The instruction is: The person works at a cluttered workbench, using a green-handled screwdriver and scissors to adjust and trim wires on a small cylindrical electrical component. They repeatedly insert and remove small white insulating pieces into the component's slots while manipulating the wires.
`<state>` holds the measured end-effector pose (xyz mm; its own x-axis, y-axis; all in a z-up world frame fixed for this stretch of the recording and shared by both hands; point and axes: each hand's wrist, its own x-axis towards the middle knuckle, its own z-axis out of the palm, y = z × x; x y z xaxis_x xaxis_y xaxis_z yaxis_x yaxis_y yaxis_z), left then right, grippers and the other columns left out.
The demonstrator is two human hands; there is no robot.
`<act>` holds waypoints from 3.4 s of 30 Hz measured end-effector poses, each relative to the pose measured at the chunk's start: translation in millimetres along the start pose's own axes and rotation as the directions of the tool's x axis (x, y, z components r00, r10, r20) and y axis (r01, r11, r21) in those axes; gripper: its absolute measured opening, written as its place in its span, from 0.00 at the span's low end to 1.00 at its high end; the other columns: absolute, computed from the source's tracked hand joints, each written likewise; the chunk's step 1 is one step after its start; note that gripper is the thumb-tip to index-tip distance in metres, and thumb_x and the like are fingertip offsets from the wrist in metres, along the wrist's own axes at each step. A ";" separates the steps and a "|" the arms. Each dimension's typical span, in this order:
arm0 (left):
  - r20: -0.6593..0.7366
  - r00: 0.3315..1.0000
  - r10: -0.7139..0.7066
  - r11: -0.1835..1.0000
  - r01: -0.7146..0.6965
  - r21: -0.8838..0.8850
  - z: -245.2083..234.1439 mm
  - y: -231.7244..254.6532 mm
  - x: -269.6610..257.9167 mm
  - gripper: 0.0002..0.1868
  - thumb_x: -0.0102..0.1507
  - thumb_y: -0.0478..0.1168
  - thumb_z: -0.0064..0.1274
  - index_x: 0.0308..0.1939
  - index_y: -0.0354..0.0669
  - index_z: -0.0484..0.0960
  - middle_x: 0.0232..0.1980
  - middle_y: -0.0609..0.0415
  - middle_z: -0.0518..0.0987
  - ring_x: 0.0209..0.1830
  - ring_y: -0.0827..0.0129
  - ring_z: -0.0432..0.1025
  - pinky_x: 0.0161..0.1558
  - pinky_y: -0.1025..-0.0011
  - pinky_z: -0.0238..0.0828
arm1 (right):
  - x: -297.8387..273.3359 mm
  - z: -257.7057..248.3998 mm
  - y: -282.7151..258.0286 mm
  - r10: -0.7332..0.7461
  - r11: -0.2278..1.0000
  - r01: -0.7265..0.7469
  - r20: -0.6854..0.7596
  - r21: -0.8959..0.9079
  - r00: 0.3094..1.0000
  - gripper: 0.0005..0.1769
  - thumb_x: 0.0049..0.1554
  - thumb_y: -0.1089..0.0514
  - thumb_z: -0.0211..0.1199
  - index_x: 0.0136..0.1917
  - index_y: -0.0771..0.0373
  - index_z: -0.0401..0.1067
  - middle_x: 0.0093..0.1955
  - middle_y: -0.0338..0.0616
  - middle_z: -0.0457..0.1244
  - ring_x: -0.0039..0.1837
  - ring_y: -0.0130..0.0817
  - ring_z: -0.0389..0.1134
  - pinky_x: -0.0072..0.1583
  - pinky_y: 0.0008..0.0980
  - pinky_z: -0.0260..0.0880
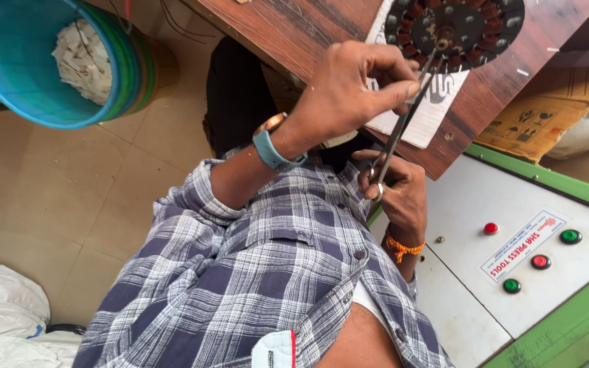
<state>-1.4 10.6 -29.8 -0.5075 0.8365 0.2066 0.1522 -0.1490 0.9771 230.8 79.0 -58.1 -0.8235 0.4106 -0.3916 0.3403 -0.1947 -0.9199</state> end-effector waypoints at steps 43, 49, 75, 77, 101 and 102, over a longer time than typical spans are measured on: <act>0.054 0.998 -0.017 0.984 0.007 0.178 -3.6 43.9 -36.8 0.05 0.66 0.33 0.58 0.46 0.38 0.82 0.41 0.53 0.82 0.37 0.72 0.79 0.35 0.74 0.75 | 40.4 13.8 -81.0 -0.756 0.548 0.568 -0.074 -0.614 0.650 0.10 0.56 0.68 0.73 0.49 0.67 0.74 0.48 0.50 0.71 0.49 0.36 0.75 0.49 0.29 0.77; 0.164 0.934 -0.317 0.852 0.357 -0.383 11.9 24.0 -40.3 0.08 0.70 0.36 0.56 0.49 0.33 0.82 0.44 0.55 0.83 0.41 0.79 0.78 0.33 0.78 0.77 | 34.7 -10.2 -73.4 -0.760 0.513 0.602 0.002 -0.612 0.650 0.10 0.57 0.69 0.75 0.49 0.66 0.75 0.49 0.51 0.70 0.46 0.35 0.74 0.46 0.27 0.75; -0.076 0.996 -0.037 0.972 0.018 -0.234 33.2 44.0 -22.6 0.07 0.64 0.30 0.59 0.45 0.41 0.82 0.45 0.54 0.74 0.42 0.66 0.74 0.39 0.72 0.77 | 57.3 3.6 -42.4 -0.554 0.687 0.618 -0.275 0.382 0.786 0.17 0.65 0.53 0.70 0.52 0.65 0.67 0.48 0.41 0.62 0.46 0.22 0.65 0.50 0.19 0.66; -0.082 0.976 0.200 0.953 -0.174 0.246 32.2 47.9 -26.9 0.07 0.62 0.32 0.60 0.44 0.41 0.81 0.43 0.54 0.75 0.45 0.66 0.70 0.38 0.74 0.74 | 48.7 -0.1 -39.5 -0.573 0.725 0.637 -0.284 0.262 0.769 0.20 0.62 0.49 0.71 0.53 0.65 0.66 0.49 0.40 0.63 0.46 0.21 0.64 0.49 0.18 0.66; 0.711 0.545 0.444 -0.454 -0.547 0.703 4.2 -35.4 103.1 0.29 0.73 0.34 0.45 0.77 0.34 0.56 0.75 0.43 0.53 0.78 0.57 0.45 0.81 0.50 0.41 | 26.2 -24.0 25.3 -0.565 0.714 0.657 -0.353 0.244 0.746 0.13 0.73 0.59 0.65 0.56 0.66 0.62 0.52 0.46 0.63 0.47 0.34 0.71 0.47 0.33 0.76; 0.690 0.538 0.484 -0.435 -0.536 0.724 4.1 -35.4 103.7 0.30 0.74 0.34 0.45 0.78 0.36 0.53 0.77 0.43 0.49 0.78 0.57 0.42 0.81 0.49 0.39 | 26.8 -26.5 26.9 -0.589 0.698 0.684 -0.372 0.215 0.718 0.13 0.73 0.59 0.66 0.55 0.67 0.63 0.51 0.45 0.62 0.47 0.34 0.71 0.48 0.33 0.76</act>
<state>-55.9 104.8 -43.1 0.3855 0.7420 0.5485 0.8193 -0.0018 -0.5734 230.0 108.5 -93.9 -0.6222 0.7408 0.2529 -0.4230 -0.0463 -0.9050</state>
